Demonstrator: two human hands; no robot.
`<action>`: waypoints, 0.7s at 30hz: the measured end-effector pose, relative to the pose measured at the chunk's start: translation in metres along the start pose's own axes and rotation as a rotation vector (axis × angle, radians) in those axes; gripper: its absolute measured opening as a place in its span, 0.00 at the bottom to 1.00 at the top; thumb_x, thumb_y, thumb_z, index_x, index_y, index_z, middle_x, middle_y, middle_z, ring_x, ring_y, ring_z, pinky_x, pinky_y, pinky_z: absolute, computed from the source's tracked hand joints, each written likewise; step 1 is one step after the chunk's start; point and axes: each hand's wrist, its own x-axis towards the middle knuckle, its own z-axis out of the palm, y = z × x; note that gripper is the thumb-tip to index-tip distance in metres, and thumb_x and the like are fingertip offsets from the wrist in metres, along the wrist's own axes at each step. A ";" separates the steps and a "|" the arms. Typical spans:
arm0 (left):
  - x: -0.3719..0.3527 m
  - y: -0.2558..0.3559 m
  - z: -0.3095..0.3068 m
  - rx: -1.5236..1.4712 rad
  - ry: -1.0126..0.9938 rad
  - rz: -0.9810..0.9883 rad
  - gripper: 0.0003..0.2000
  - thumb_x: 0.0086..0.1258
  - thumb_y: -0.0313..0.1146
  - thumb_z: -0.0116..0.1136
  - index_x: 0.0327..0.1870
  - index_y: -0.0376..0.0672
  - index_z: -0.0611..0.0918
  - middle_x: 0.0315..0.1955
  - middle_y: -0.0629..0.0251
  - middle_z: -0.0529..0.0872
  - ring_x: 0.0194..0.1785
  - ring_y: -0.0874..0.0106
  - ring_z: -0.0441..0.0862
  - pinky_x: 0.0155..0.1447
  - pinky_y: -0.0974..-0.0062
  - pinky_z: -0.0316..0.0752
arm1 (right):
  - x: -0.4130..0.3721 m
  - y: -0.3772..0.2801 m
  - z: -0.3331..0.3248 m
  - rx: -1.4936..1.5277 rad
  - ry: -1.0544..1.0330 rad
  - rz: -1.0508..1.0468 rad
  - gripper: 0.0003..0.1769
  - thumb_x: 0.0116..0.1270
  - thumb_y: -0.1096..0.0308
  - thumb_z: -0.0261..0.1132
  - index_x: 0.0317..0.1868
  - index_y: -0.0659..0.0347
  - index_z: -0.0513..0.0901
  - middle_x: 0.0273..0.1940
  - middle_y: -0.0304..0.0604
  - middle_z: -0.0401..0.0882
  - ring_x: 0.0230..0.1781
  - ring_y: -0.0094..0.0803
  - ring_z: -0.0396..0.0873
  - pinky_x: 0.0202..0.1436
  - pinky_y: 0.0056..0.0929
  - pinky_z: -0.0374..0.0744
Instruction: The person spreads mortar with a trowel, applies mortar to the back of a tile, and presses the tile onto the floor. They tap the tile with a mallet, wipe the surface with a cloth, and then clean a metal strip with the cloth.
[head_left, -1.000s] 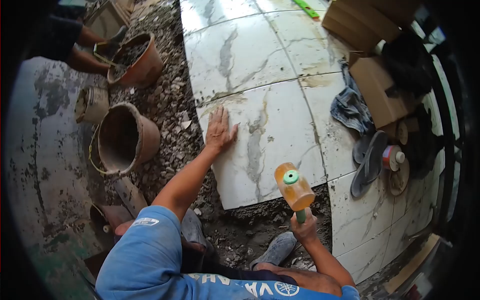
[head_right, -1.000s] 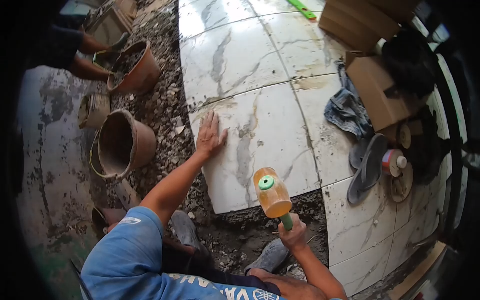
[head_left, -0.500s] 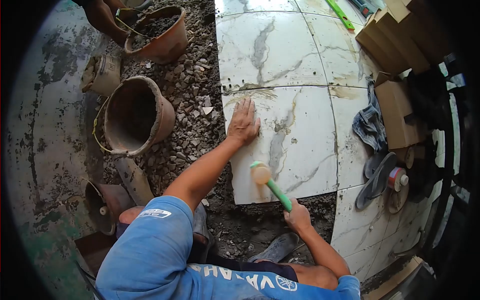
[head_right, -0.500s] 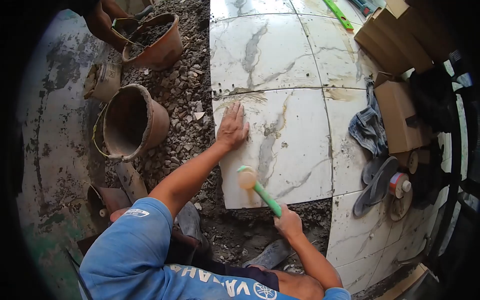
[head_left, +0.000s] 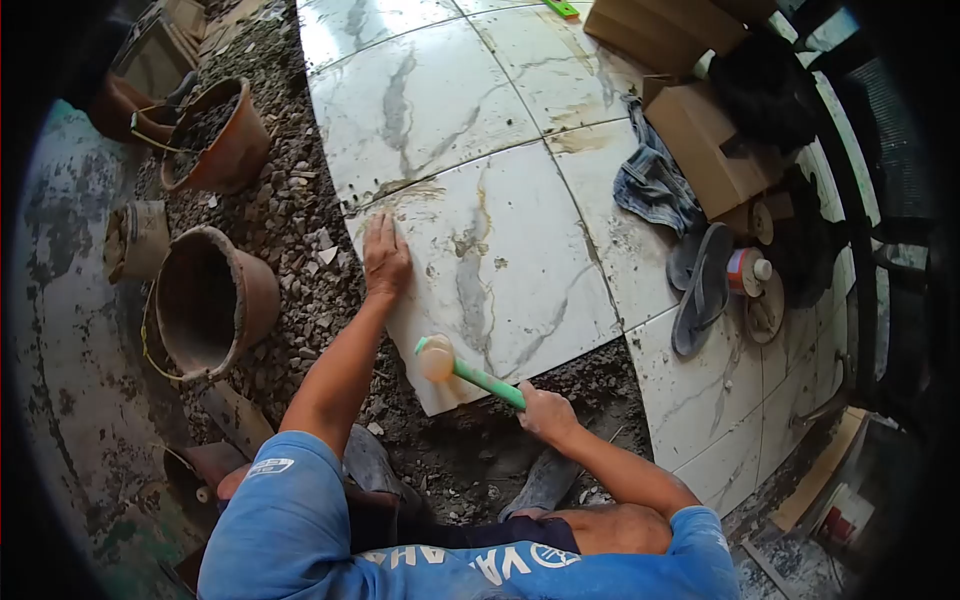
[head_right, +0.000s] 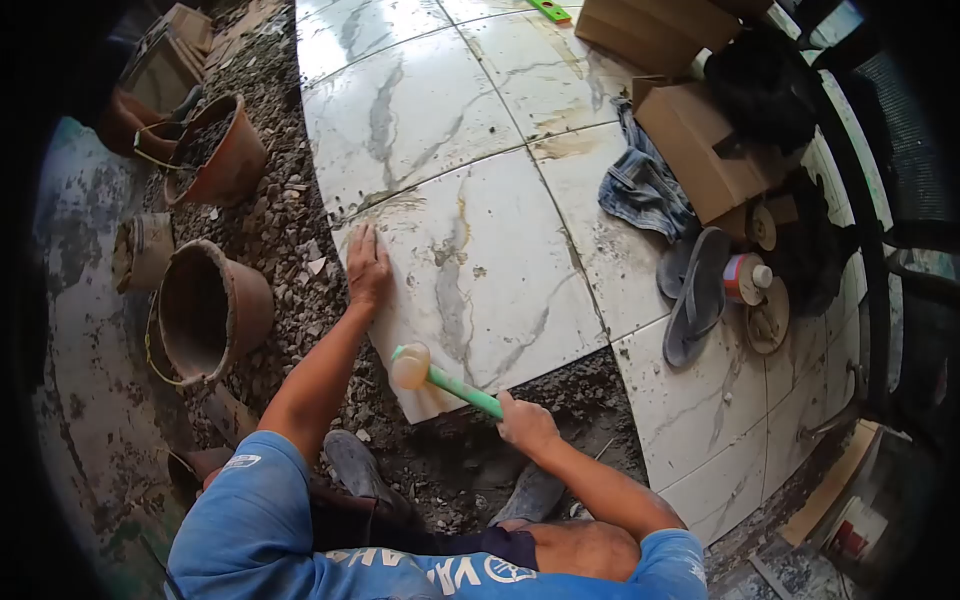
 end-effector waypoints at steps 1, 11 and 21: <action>-0.001 0.000 0.001 -0.010 0.007 -0.014 0.20 0.69 0.32 0.50 0.60 0.32 0.75 0.63 0.45 0.73 0.68 0.50 0.67 0.74 0.59 0.59 | -0.002 0.004 0.002 0.004 0.004 0.012 0.19 0.59 0.63 0.66 0.47 0.60 0.71 0.29 0.53 0.82 0.30 0.55 0.82 0.34 0.51 0.80; -0.002 0.007 -0.004 0.096 -0.058 -0.024 0.21 0.73 0.36 0.48 0.62 0.31 0.74 0.64 0.45 0.72 0.70 0.50 0.65 0.75 0.60 0.57 | -0.021 0.003 -0.012 0.260 0.384 -0.214 0.13 0.62 0.63 0.65 0.40 0.58 0.72 0.26 0.53 0.79 0.28 0.52 0.82 0.30 0.47 0.79; -0.002 0.013 -0.008 0.118 -0.051 -0.008 0.21 0.73 0.37 0.50 0.60 0.30 0.75 0.63 0.43 0.72 0.69 0.50 0.66 0.74 0.60 0.58 | -0.040 0.072 -0.021 -0.007 0.622 -0.160 0.08 0.65 0.65 0.59 0.41 0.55 0.72 0.28 0.47 0.79 0.28 0.45 0.83 0.27 0.42 0.80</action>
